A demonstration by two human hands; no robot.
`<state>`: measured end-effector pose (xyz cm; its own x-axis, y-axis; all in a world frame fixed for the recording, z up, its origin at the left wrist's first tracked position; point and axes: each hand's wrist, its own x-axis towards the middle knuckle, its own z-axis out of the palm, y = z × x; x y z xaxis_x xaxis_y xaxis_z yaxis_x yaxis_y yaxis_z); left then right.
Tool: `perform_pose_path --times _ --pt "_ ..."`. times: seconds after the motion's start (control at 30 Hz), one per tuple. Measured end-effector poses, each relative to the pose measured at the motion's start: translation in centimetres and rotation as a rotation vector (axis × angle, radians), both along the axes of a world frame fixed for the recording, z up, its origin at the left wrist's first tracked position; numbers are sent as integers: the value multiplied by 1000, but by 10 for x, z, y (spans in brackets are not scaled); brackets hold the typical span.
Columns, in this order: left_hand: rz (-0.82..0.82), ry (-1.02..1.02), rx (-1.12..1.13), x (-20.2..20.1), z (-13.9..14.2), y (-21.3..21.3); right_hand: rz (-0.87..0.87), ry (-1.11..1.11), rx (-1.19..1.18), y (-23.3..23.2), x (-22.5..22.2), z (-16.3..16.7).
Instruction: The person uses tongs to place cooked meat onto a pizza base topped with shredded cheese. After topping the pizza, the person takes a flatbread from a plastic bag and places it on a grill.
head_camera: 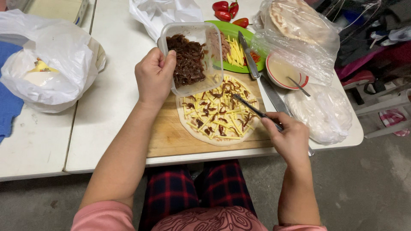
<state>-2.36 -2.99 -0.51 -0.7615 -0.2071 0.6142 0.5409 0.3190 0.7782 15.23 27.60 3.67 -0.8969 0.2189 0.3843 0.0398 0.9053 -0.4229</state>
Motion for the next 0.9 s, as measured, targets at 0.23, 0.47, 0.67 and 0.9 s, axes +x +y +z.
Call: perform_pose_path --times 0.23,0.47,0.67,0.9 --pt "-7 -32 -1 -1 0 0 -33 -40 145 -1 -14 -9" --pt "-14 -15 12 0 -1 1 22 118 36 4 -4 5" --pt "-46 0 -8 4 0 6 114 177 -29 -14 -9 15" --pt "-83 9 -23 12 8 11 204 230 221 -47 -48 13"
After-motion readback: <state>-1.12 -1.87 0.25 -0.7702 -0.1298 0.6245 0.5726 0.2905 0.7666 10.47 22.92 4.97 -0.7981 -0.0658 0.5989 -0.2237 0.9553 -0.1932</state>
